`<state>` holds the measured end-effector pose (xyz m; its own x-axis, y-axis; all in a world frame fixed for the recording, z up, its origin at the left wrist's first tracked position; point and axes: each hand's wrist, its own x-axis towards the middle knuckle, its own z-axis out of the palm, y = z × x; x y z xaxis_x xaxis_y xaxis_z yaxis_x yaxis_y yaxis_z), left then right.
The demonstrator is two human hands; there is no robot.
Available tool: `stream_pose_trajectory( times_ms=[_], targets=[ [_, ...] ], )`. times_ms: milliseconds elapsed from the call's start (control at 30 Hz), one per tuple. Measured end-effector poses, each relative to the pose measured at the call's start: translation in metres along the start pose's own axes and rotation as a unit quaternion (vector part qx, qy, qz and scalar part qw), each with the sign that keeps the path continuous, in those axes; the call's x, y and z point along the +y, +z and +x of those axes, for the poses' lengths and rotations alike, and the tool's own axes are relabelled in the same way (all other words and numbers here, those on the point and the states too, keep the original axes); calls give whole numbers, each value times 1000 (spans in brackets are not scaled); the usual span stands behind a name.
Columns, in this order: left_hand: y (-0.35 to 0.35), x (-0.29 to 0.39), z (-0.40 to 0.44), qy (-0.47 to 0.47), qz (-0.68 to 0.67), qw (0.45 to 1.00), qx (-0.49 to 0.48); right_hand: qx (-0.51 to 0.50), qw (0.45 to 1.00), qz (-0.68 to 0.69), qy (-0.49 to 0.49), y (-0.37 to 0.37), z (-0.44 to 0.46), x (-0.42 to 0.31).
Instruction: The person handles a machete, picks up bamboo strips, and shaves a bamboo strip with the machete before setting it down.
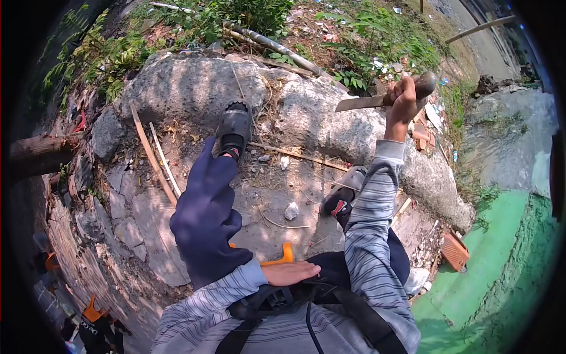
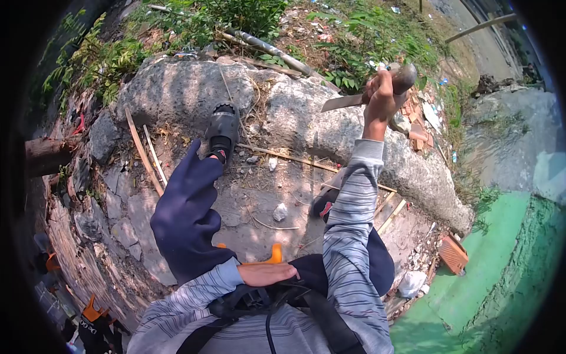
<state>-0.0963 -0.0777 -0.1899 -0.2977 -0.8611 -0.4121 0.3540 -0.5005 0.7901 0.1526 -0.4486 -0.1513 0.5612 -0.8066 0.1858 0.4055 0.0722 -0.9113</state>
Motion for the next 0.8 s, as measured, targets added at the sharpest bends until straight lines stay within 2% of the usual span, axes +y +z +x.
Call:
stream_pose_trajectory(
  times_ms=[100,167,267,300,333,367,467,533,567,667,800],
  targets=[
    [1,-8,6,13,12,1000,-2,-31,997,36,-59,14,24,-61],
    [-1,-8,7,22,17,1000,8,-46,994,60,-78,18,37,-74],
    [-7,-6,6,7,11,1000,11,-16,1000,2,-22,13,34,-2],
    [-6,-4,5,7,7,1000,8,-4,995,-100,13,3,17,70],
    [-7,-2,5,1,20,1000,6,-40,982,-183,5,-10,6,113],
    [-10,1,5,-5,34,999,12,-43,988,-146,0,0,2,122],
    [-7,-4,0,13,24,999,39,-46,986,-161,-24,11,8,139],
    [-2,-12,2,29,20,998,45,-44,985,-164,-2,14,11,123],
    [0,-15,3,43,11,998,45,-24,987,-159,-28,13,11,116],
    [2,-14,0,39,18,998,36,-6,997,-72,-7,10,22,67],
    [-1,-5,-4,27,36,999,20,-26,998,10,-56,23,47,-36]
  ],
)
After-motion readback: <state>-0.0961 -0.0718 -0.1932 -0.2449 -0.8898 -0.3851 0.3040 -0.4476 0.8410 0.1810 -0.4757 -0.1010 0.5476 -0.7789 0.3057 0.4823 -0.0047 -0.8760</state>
